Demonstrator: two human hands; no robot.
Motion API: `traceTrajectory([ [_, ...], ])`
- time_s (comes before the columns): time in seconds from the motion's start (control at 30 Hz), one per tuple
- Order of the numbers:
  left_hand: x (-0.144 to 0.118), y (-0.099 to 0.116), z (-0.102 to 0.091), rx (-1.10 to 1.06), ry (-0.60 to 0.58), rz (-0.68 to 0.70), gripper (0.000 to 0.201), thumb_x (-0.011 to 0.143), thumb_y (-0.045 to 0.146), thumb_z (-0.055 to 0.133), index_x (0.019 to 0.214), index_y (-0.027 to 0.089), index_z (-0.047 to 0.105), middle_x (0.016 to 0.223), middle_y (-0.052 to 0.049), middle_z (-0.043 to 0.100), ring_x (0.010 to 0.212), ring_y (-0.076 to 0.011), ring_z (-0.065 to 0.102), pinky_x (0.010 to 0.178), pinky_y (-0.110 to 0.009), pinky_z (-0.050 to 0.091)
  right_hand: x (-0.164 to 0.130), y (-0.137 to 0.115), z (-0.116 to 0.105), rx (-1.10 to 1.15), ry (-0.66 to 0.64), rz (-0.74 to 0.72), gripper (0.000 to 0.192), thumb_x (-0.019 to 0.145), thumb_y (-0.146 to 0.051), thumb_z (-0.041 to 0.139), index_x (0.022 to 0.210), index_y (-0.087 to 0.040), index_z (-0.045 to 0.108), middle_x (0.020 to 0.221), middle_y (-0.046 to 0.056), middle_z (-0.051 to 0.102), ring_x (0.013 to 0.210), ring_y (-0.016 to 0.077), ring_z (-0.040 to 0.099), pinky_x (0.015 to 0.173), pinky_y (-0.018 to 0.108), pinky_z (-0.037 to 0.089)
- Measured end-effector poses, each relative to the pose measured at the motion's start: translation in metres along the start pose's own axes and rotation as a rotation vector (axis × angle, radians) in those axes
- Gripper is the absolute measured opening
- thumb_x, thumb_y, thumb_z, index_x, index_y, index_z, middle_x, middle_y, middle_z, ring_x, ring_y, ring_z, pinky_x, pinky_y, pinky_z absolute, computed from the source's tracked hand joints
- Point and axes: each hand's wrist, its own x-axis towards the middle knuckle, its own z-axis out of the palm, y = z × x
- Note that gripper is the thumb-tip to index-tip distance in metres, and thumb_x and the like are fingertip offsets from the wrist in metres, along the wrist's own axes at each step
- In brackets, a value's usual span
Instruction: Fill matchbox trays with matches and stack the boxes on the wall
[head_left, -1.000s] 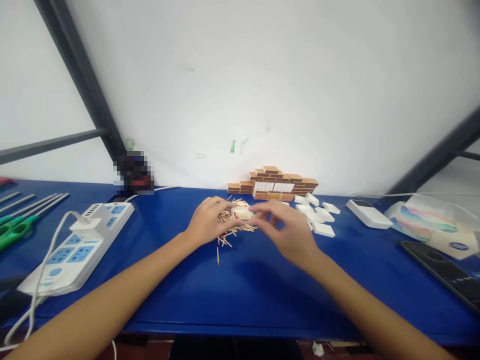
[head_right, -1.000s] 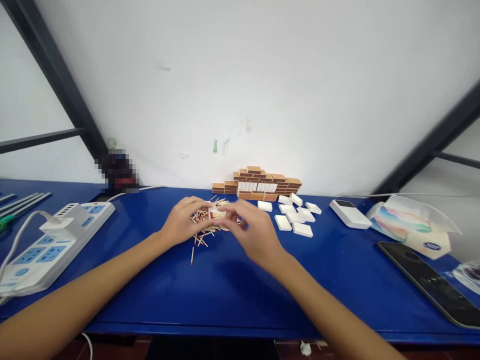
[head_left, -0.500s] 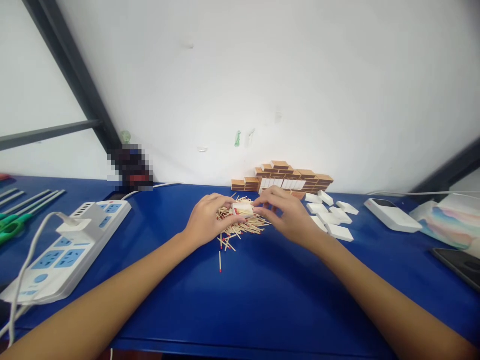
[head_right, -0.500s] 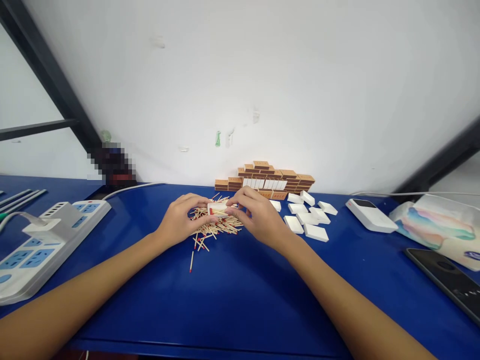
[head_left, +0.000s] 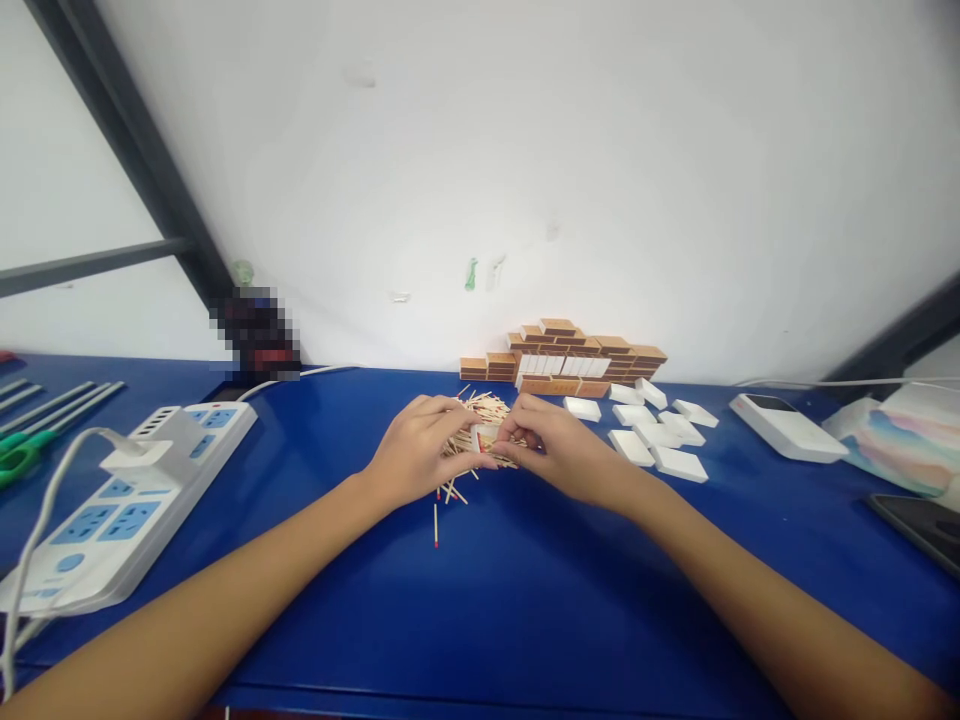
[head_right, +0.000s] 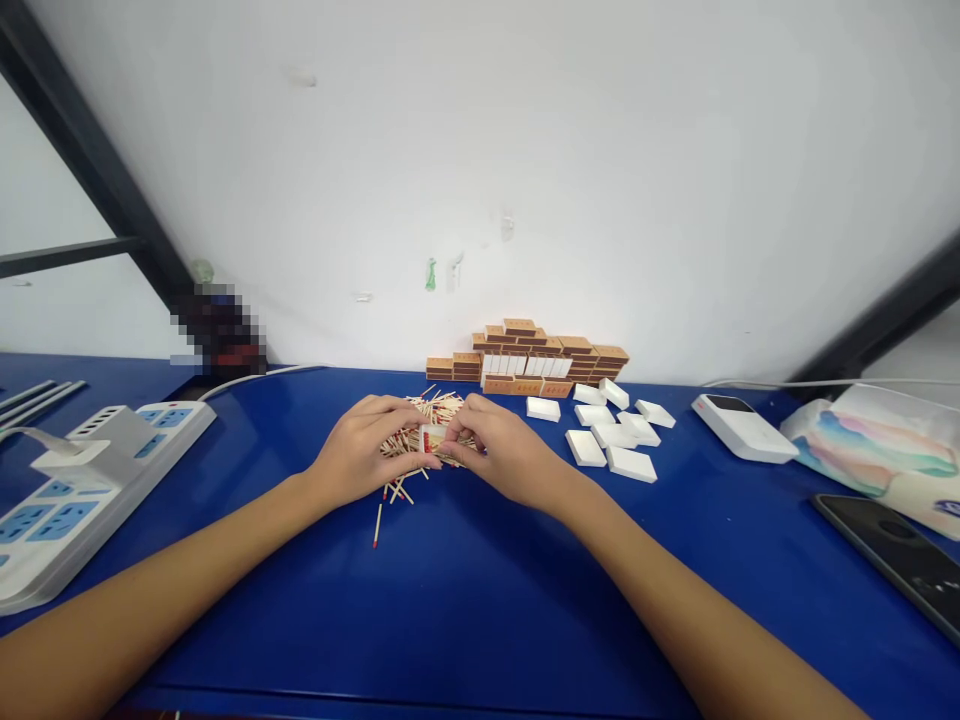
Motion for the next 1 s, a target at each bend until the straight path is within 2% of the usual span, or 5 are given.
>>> traceTrajectory([
  [0.23, -0.001, -0.002, 0.000, 0.011, -0.016, -0.043, 0.049, 0.088, 0.060, 0.077, 0.111, 0.018, 0.069, 0.101, -0.009, 0.077, 0.094, -0.0243, 0.073, 0.082, -0.041, 0.056, 0.002, -0.004, -0.001, 0.143, 0.105, 0.121, 0.021, 0.106, -0.039, 0.053, 0.095, -0.022, 0.060, 0.088, 0.002, 0.059, 0.076, 0.0171, 0.054, 0.070, 0.033, 0.044],
  [0.47, -0.002, -0.004, -0.001, 0.007, -0.046, -0.128, 0.048, 0.087, 0.059, 0.078, 0.112, 0.019, 0.070, 0.101, -0.007, 0.075, 0.090, -0.0230, 0.071, 0.082, -0.040, 0.055, 0.005, -0.002, 0.001, 0.369, 0.166, 0.196, 0.023, 0.102, -0.043, 0.060, 0.093, -0.022, 0.060, 0.084, 0.002, 0.063, 0.077, 0.0181, 0.057, 0.072, 0.034, 0.048],
  [0.7, -0.003, -0.005, 0.001, 0.003, -0.040, -0.156, 0.048, 0.086, 0.061, 0.078, 0.111, 0.022, 0.071, 0.103, -0.007, 0.075, 0.092, -0.0236, 0.071, 0.084, -0.041, 0.056, 0.005, -0.001, 0.001, 0.390, 0.120, 0.177, 0.026, 0.106, -0.036, 0.051, 0.125, -0.021, 0.062, 0.104, 0.008, 0.067, 0.088, 0.0196, 0.063, 0.079, 0.037, 0.054],
  [0.8, -0.003, -0.003, 0.001, -0.005, -0.047, -0.165, 0.047, 0.086, 0.061, 0.078, 0.111, 0.022, 0.071, 0.103, -0.007, 0.075, 0.093, -0.0238, 0.071, 0.083, -0.041, 0.056, 0.005, -0.008, -0.003, 0.384, 0.105, 0.159, 0.021, 0.107, -0.036, 0.049, 0.113, -0.022, 0.063, 0.102, 0.007, 0.068, 0.084, 0.0187, 0.062, 0.074, 0.035, 0.052],
  [1.0, -0.005, -0.003, 0.003, -0.021, -0.054, -0.160, 0.047, 0.086, 0.060, 0.078, 0.110, 0.021, 0.070, 0.104, -0.008, 0.076, 0.093, -0.0241, 0.071, 0.083, -0.042, 0.056, 0.005, -0.006, 0.000, 0.596, 0.051, 0.291, 0.029, 0.101, -0.050, 0.059, 0.104, -0.022, 0.058, 0.069, -0.004, 0.055, 0.054, 0.0120, 0.048, 0.048, 0.027, 0.038],
])
